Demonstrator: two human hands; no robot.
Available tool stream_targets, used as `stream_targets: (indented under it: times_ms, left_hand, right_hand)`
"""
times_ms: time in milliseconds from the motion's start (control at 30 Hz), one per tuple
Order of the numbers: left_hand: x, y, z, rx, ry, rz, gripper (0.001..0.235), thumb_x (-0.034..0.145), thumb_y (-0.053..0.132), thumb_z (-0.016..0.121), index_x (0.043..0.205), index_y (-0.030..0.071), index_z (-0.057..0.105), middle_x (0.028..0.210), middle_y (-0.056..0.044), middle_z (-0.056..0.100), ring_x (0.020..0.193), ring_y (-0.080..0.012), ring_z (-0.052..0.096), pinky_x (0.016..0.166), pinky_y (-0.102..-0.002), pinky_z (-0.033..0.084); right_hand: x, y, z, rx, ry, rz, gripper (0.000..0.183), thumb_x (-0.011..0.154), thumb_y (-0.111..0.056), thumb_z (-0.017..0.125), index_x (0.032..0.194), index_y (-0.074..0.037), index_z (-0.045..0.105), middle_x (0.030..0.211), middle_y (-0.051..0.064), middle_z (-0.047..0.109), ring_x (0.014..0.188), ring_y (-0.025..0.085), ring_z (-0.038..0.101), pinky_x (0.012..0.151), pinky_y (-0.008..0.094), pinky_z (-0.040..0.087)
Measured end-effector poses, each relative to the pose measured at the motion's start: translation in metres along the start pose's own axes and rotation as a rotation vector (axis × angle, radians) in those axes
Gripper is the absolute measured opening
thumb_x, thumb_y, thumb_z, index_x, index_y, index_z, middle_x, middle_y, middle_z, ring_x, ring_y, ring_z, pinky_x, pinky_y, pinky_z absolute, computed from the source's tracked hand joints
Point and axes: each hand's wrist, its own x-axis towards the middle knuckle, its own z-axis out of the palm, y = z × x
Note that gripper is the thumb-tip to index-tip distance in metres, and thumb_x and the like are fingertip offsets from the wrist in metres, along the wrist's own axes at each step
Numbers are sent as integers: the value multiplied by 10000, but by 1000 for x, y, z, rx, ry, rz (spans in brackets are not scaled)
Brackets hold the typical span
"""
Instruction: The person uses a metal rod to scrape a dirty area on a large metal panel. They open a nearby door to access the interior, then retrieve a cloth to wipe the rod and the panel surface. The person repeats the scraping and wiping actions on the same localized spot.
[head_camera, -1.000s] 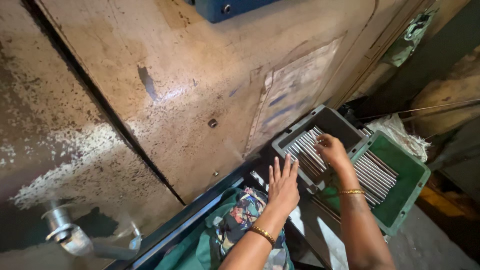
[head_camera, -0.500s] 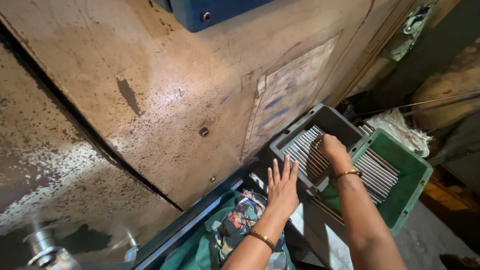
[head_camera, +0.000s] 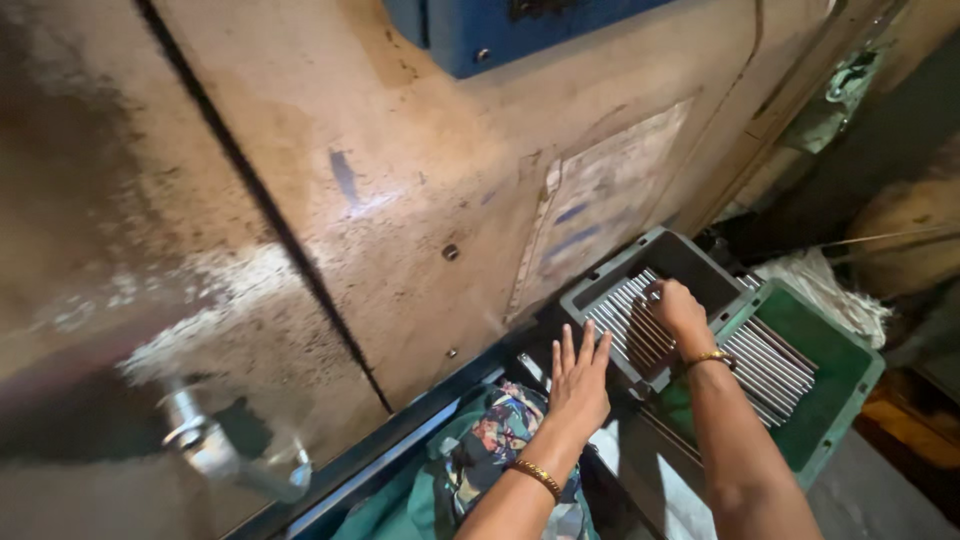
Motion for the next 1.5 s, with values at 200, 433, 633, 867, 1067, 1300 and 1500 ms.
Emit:
stream_targets:
  times_ms: [200,433,633,867,1067,1300,1500]
  left_hand:
    - [-7,1,-9,-73,185,133,630,872,-29,574,1493,20,478,1655,-232,298,1570,-421,176,1277,-508,107]
    - [-69,44,-81,-28,292,322,507,946,76,623,1450,101,575,1705,-196,335,1613,-437,204,1311,-574,133]
    - [-168,47,-149,36,-18,-163,746,815,314,765,1497,228,473,1714,-186,62,1496,-569,-38,1123,-732,-4]
    - [-210,-37,-108,-101,287,-238,455,925,194,664,1379,205,637,1643,-119,402,1410,-393,437,1157,-456,377]
    - [-215,-74,-117,-692,874,-230,361,1035,115,561,1373,1,619,1443,-176,647,1345,-278,614,1153,-372,428]
    - [-178,-37,-111,-882,592,-160,717,925,37,570,1564,53,245,1561,-135,427,1366,-220,466,1191,-352,119]
    - [-180,-27,-110,-1166,463,-135,380,970,191,640,1307,18,607,1187,-151,706,1021,-253,663,881,-403,514]
  right_hand:
    - [-30,-18,-4,473,439,-390,332,877,11,649,1170,-124,728,1257,164,688,1113,344,687,960,407,545]
    - [-123,-55,-8,983,240,-413,316,948,-8,661,1262,-27,688,1224,118,717,1142,180,675,974,329,544]
    - [-192,-107,-47,1261,-17,-416,342,962,-12,627,1304,-6,645,1261,88,698,1172,182,651,955,336,541]
    - [-246,-190,-74,1431,-457,-499,604,979,-281,608,1514,-63,432,1483,150,544,1287,277,572,977,430,533]
    - [-283,-212,-66,1458,-745,-500,1061,809,-685,574,1634,-206,110,1687,59,208,1505,294,283,1106,540,337]
    - [-334,-198,30,1430,-677,-845,1252,774,-871,568,1596,11,231,1621,133,354,1459,267,357,1182,433,313]
    - [-324,-182,76,1400,-473,-766,1270,798,-917,510,1556,84,316,1446,138,499,1315,234,477,1116,387,396]
